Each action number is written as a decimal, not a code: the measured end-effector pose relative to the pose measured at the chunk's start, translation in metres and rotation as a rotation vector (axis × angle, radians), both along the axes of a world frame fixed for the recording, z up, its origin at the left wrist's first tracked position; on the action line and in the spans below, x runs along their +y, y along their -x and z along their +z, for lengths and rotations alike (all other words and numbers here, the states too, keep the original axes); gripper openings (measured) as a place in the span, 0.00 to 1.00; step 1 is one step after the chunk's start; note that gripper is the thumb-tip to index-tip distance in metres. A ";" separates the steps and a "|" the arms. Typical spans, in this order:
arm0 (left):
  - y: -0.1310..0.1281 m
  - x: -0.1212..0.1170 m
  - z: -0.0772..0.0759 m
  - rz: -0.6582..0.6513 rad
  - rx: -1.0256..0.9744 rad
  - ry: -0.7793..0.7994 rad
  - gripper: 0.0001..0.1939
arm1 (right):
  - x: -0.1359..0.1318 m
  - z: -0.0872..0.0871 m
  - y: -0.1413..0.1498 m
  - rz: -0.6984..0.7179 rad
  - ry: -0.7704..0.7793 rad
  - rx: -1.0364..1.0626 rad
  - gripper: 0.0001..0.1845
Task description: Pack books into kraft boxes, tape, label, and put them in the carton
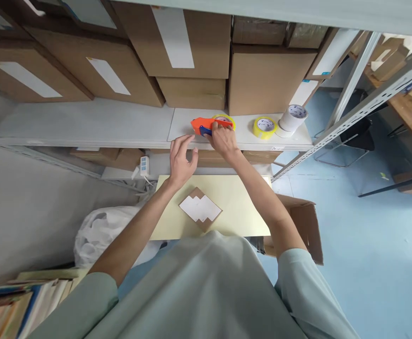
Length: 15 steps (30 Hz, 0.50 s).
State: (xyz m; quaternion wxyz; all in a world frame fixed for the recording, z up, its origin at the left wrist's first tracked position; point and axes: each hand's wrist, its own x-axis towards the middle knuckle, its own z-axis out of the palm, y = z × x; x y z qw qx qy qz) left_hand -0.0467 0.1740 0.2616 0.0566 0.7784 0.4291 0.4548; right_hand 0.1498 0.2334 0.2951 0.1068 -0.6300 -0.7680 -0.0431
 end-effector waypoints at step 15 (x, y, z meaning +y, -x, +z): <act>0.060 -0.027 -0.074 -0.030 0.065 0.259 0.23 | -0.016 -0.040 0.008 -0.114 -0.071 0.062 0.36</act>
